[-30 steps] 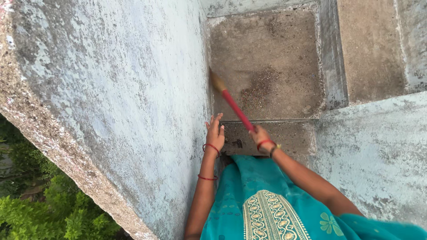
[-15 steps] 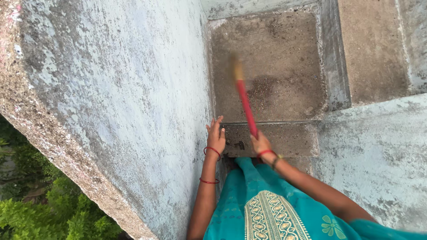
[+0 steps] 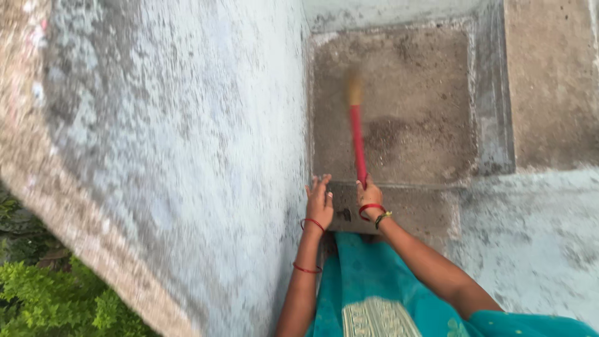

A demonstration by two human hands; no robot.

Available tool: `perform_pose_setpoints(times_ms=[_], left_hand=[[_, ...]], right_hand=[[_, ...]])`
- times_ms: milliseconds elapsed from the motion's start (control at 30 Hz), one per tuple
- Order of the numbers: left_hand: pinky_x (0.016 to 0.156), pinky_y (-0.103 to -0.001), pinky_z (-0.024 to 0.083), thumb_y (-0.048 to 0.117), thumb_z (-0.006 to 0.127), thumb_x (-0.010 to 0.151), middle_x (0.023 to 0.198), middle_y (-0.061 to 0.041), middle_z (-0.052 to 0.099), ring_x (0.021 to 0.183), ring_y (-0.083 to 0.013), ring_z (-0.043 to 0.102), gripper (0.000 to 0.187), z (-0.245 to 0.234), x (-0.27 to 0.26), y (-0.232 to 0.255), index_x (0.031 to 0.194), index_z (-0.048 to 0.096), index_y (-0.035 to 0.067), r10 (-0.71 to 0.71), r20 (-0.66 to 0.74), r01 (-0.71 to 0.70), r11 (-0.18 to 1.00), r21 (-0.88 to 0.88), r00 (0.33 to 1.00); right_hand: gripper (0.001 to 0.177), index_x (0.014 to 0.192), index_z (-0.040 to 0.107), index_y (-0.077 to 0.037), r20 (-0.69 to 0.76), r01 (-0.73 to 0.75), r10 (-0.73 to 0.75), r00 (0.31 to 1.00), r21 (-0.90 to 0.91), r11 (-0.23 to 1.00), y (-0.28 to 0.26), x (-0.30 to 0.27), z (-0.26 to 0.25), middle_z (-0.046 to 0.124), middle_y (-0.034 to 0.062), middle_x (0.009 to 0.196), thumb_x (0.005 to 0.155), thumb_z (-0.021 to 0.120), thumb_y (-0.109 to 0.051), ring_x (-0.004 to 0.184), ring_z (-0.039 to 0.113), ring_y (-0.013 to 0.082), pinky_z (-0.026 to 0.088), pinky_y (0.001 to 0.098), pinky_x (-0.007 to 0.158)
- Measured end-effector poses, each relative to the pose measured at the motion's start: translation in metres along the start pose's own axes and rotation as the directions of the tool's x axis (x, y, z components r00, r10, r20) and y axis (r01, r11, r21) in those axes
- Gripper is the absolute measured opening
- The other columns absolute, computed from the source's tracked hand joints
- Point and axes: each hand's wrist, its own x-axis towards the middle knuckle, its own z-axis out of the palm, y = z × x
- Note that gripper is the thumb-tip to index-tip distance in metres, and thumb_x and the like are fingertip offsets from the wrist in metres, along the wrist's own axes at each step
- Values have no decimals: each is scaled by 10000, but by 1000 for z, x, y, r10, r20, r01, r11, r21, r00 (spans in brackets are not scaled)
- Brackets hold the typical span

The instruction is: The person sweeps debris from concrete stairs using a handheld broom.

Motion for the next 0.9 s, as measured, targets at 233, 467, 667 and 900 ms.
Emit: perform_pose_setpoints(times_ms=[233,467,667,900], left_hand=[[1263,-580,99,3,527,973,1537,-151,514,1521,-396,303,505,19,39,0,1460,491,134,-34,34,34,999,24,999],[1259,-598,93,-8,541,953,1525,-163,522,1520,-411,312,525,39,72,-3,1458,476,121,-5,61,7,999,-38,998],[1271,-596,80,-3,532,975,1534,-165,517,1532,-416,297,519,42,81,3,1475,471,119,5,65,-1,999,-53,998],[1279,-585,76,23,529,990,1539,-171,513,1536,-412,295,490,43,67,-7,1468,485,124,-58,84,65,994,-90,995]], right_hand=[[412,1321,624,-116,-26,278,-322,947,-437,855,3,80,12,735,239,989,981,646,-346,932,721,443,551,537,792],[505,1444,576,-139,52,375,-405,913,-503,779,-24,125,25,725,258,945,996,655,-359,857,710,437,558,526,759],[434,1385,665,-279,52,235,-239,970,-472,850,-42,221,-44,754,137,949,967,704,-388,811,723,284,549,456,731],[371,1332,704,-108,-291,255,-333,897,-273,927,-45,181,15,776,149,1001,1035,668,-327,843,740,250,572,434,766]])
